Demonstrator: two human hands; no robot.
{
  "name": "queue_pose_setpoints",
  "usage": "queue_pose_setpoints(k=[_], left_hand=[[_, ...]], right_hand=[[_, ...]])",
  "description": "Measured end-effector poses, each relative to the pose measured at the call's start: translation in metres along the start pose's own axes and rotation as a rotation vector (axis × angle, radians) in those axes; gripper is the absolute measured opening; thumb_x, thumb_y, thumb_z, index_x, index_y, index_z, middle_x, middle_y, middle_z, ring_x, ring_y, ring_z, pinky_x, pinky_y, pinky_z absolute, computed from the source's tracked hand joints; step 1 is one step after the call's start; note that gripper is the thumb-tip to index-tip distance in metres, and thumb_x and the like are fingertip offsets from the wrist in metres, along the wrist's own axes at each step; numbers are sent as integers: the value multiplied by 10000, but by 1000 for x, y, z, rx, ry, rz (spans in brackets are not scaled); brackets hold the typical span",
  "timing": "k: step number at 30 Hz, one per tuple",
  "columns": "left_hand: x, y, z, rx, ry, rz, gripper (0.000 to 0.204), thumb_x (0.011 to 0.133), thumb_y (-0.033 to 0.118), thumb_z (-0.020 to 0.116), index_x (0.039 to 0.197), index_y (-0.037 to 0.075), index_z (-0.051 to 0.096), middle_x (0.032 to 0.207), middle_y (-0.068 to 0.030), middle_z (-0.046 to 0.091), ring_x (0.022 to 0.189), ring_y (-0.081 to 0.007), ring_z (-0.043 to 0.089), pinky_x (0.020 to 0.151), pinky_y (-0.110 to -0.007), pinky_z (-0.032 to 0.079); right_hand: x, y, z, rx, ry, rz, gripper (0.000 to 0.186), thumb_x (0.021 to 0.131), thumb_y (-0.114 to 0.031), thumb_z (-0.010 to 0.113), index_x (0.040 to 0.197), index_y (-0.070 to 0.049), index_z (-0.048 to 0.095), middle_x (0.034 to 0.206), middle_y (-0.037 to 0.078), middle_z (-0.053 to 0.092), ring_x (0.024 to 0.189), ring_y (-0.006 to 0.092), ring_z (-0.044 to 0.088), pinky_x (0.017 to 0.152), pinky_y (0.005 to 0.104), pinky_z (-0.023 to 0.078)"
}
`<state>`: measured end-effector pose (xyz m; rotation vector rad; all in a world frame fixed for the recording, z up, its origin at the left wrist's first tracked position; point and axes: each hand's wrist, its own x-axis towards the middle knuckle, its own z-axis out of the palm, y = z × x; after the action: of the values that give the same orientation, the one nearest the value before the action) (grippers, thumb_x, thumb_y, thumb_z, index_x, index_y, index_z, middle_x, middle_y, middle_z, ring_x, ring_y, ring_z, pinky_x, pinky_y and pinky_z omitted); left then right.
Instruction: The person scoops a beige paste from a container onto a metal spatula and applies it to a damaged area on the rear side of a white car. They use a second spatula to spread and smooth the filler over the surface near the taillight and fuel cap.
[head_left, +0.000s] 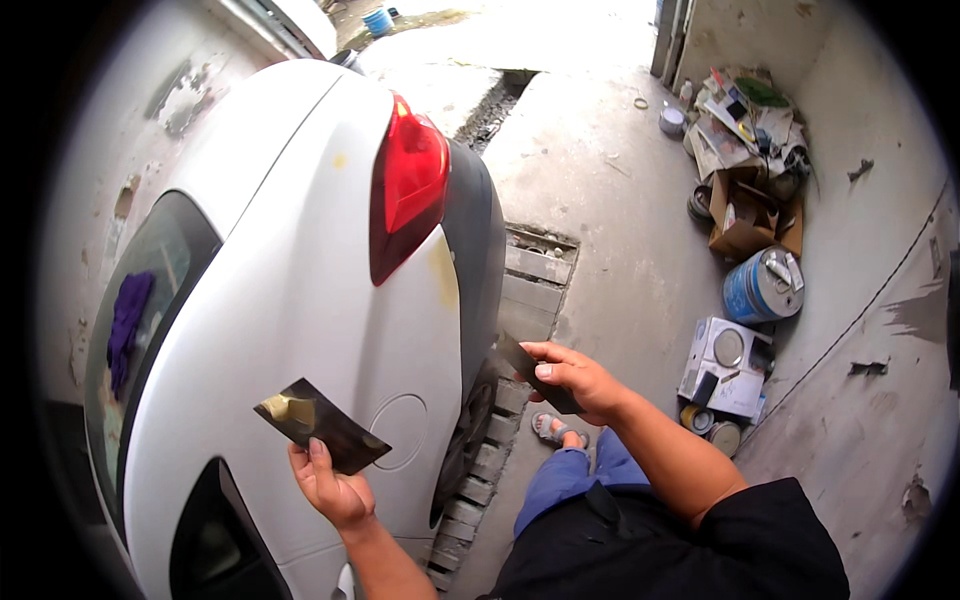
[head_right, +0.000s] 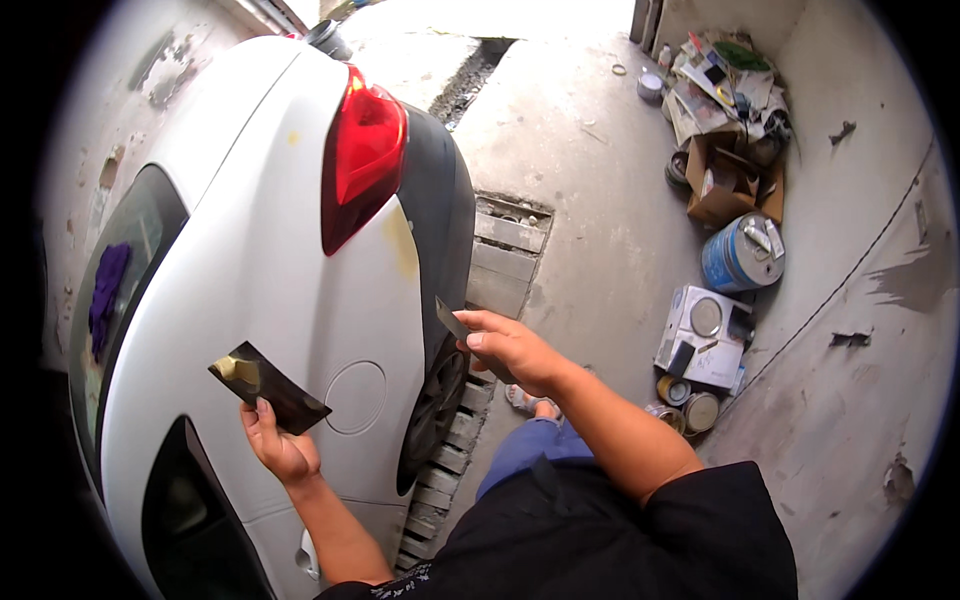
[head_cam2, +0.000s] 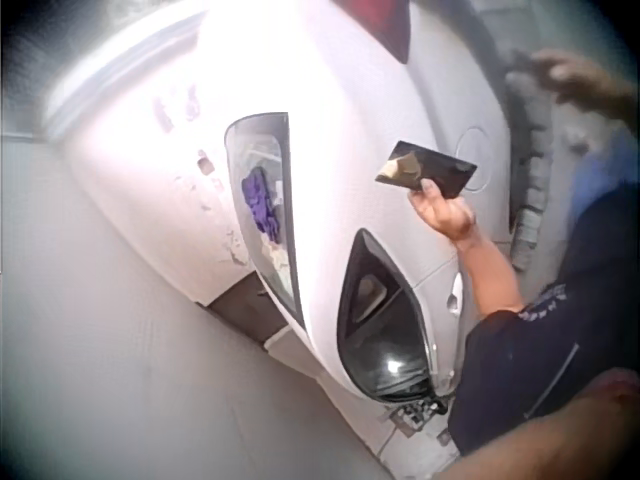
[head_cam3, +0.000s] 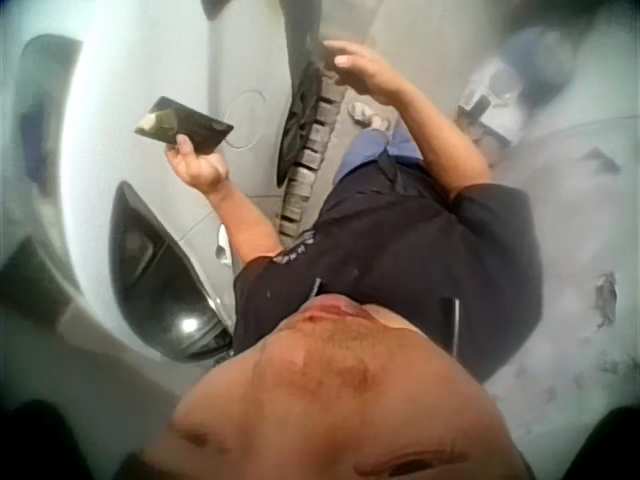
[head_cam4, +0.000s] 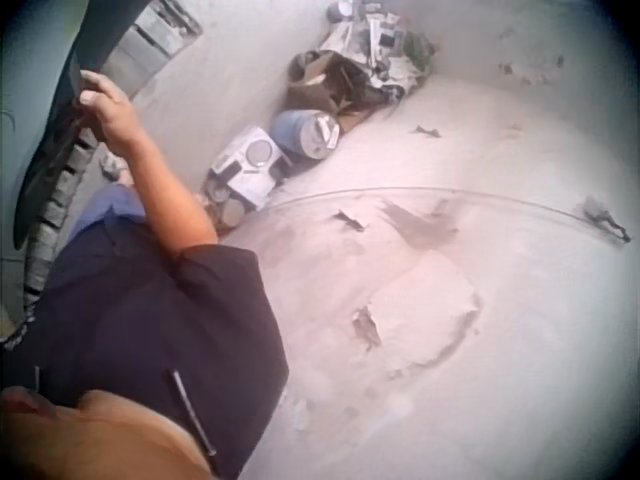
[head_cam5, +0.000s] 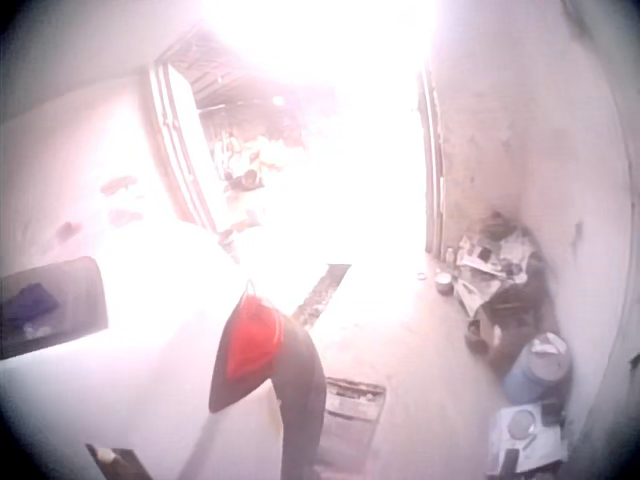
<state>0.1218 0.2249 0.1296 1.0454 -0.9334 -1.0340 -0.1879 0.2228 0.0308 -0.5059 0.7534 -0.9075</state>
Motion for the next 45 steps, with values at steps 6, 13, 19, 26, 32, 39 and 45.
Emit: queue_pose_setpoints(k=[6,13,19,26,32,39,45], left_hand=[[2,-63,24,35,-24,-179,261,931,97,516,1173,4,491,1097,-110,601,994,-208,590,906,-351,479],[-54,-151,32,88,140,-420,236,892,37,513,1121,-14,503,1077,-134,608,977,-217,605,919,-362,480],[-91,-199,49,155,296,-542,214,873,47,564,1069,-22,515,1049,-133,616,954,-210,607,922,-363,467],[-33,-171,56,285,231,-292,287,852,33,576,1121,-33,504,1069,-134,607,960,-229,604,921,-399,476],[56,-80,34,415,89,54,253,946,187,468,1160,51,481,951,-85,573,843,-189,524,748,-341,430],[135,-55,28,541,-92,247,215,986,150,414,1153,36,487,843,-76,533,757,-149,457,650,-289,379],[140,-63,17,457,-250,335,250,1001,136,387,1164,-6,510,878,-75,519,764,-150,420,664,-271,382]], right_hand=[[50,7,-48,-104,15,-64,533,881,-247,549,1372,-71,443,1324,70,450,1206,195,445,964,359,403],[132,17,-107,-469,33,-370,498,868,-256,577,1307,-38,488,1313,128,458,1206,259,460,1034,362,349],[173,20,-133,-664,7,-443,512,860,-233,586,1324,-43,480,1364,126,417,1256,252,401,995,360,366],[185,24,-133,-183,-58,-170,520,866,-232,580,1345,-64,471,1231,84,468,1045,166,465,900,302,403],[191,25,-116,111,-122,161,532,856,-232,561,1349,-57,459,1327,91,405,1166,202,444,996,339,364],[211,41,-92,-663,91,-453,558,807,-193,593,1342,-97,466,1306,118,438,1131,289,433,979,401,379],[234,30,-74,-1041,188,-761,585,729,-151,668,1290,-150,504,1373,108,392,1160,367,400,949,473,385]])
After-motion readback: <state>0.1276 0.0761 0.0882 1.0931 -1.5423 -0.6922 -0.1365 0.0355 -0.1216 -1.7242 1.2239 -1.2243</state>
